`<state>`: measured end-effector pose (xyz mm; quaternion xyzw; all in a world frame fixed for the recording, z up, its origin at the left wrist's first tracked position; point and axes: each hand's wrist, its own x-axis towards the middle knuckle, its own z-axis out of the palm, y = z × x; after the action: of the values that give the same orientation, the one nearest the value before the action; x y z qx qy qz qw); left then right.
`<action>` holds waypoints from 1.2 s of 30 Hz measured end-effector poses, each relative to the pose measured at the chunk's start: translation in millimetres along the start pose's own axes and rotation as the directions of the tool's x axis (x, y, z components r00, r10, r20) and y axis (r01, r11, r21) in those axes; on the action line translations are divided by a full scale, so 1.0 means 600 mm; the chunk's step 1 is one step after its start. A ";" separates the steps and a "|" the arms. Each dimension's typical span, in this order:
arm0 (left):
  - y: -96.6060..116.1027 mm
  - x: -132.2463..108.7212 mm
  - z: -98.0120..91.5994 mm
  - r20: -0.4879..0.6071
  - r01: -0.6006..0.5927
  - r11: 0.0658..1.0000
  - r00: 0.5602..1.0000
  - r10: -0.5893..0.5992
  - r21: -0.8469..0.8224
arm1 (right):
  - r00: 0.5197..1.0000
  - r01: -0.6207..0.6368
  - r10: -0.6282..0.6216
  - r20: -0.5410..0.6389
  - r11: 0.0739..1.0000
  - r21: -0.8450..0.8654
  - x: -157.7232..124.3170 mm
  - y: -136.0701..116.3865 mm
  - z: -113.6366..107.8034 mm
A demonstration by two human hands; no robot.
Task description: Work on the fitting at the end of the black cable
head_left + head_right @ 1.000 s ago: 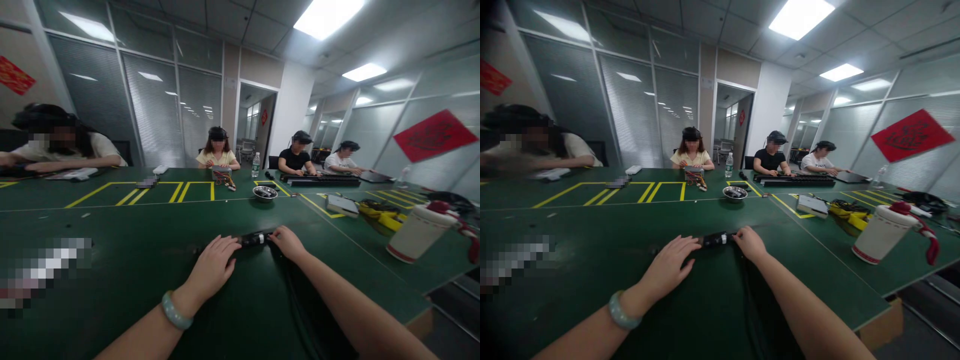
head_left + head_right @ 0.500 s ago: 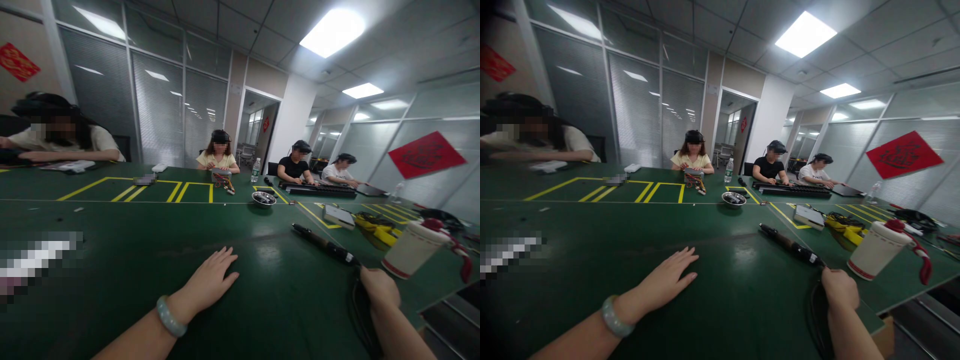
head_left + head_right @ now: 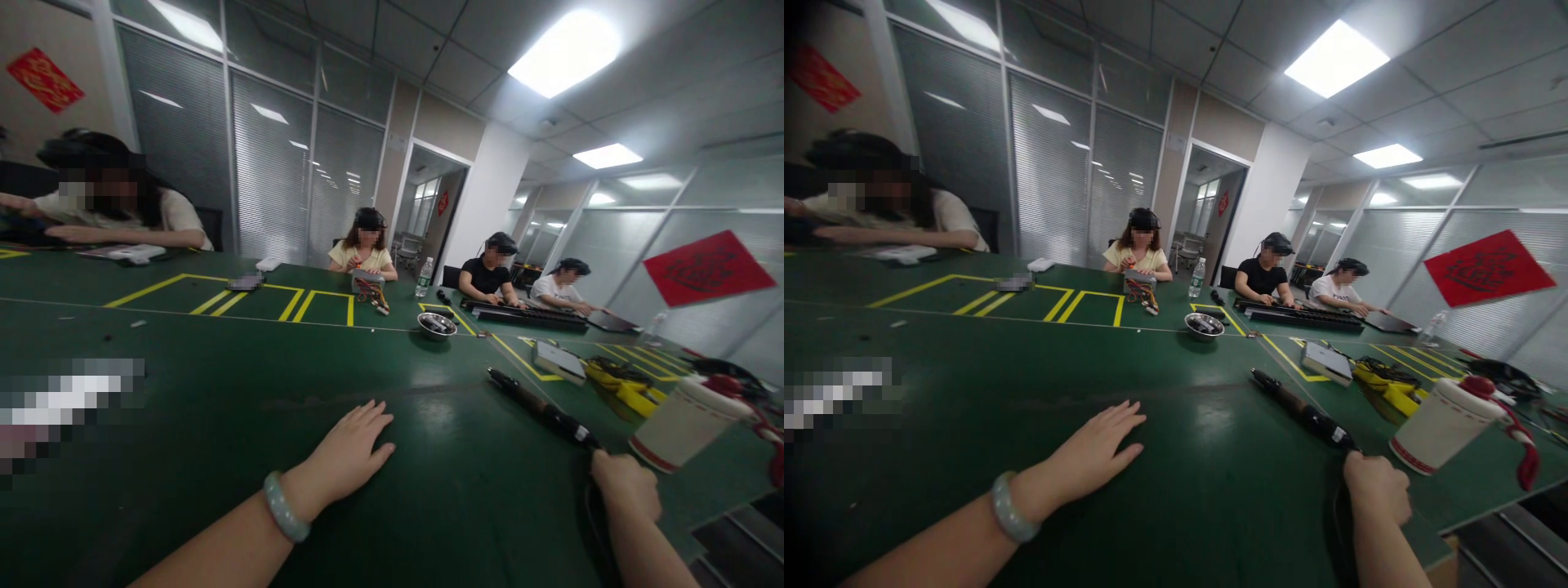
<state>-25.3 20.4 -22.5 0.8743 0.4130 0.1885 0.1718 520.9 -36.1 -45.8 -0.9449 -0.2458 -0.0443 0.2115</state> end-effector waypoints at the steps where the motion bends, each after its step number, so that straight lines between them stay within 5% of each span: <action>1: 0.000 0.000 -0.001 0.006 0.002 1.000 1.000 -0.002 -0.002 | 0.999 -0.047 0.047 -0.009 0.999 0.015 -0.001 -0.002 0.001; 3: -0.001 -0.001 -0.002 0.013 0.006 1.000 1.000 -0.006 -0.009 | 0.987 -0.155 0.157 -0.024 0.986 0.056 -0.007 -0.010 0.000; 5: -0.002 -0.001 -0.001 0.016 0.007 1.000 1.000 -0.007 -0.014 | 0.985 -0.124 0.133 -0.112 0.989 0.081 -0.019 -0.022 -0.003; 9: -0.006 0.000 0.004 0.016 0.006 1.000 1.000 -0.006 -0.015 | 0.926 0.145 -0.143 -0.350 0.989 -0.021 -0.053 -0.061 -0.005; 13: -0.005 0.001 0.005 0.007 0.006 1.000 1.000 -0.006 -0.015 | 0.785 0.572 -0.606 -0.129 0.789 -0.224 -0.070 -0.102 0.012; 16: -0.001 0.001 0.001 0.013 0.008 1.000 1.000 -0.007 -0.014 | 0.702 0.694 -0.709 0.061 0.663 -0.282 -0.062 -0.120 0.028; 29: -0.002 0.002 0.002 0.025 0.002 1.000 1.000 -0.001 -0.028 | 0.928 0.327 -0.371 -0.040 0.860 -0.391 -0.012 -0.202 0.056; 36: -0.002 0.002 -0.003 0.037 0.009 1.000 0.999 -0.009 -0.018 | 0.932 0.301 -0.350 -0.090 0.891 -0.339 0.047 -0.186 0.065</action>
<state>-26.0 22.2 -21.4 0.8742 0.4120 0.1754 0.1880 491.1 81.2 -33.9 -0.9058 -0.3740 -0.1888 0.0629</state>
